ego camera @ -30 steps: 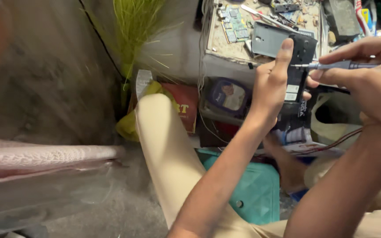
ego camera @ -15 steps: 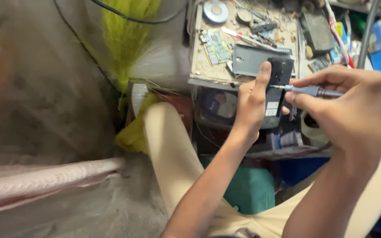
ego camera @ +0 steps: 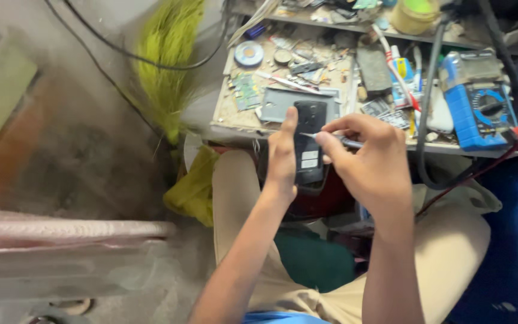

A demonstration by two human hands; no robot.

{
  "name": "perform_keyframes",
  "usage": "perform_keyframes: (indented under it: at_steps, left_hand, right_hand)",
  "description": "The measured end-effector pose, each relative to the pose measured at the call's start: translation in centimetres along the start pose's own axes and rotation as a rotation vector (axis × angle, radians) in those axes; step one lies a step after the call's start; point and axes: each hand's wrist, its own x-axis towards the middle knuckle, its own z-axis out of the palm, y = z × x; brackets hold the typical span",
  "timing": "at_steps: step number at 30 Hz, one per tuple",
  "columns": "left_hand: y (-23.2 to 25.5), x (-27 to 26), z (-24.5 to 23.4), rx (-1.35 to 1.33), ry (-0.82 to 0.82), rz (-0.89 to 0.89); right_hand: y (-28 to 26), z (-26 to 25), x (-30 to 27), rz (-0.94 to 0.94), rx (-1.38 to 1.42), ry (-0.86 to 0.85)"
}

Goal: The person uses a screwdriver and a plastic prying tool to disassemble or repair the back casing of a black smartphone on a cluttered electronics workbench.

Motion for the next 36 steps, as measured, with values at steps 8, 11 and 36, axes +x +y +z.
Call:
perform_keyframes:
  at_steps: [8, 11, 36]
  left_hand:
    - [-0.1, -0.1, 0.8, 0.126, -0.065, 0.030]
    - [0.0, -0.2, 1.0, 0.139, -0.076, 0.041]
    - [-7.2, -11.1, -3.4, -0.062, 0.024, -0.145]
  right_hand:
    - [2.5, -2.5, -1.1, 0.002, 0.105, 0.082]
    - [2.9, -2.9, -1.9, -0.001, 0.121, 0.131]
    - [8.4, 0.2, 2.6, 0.163, 0.195, -0.132]
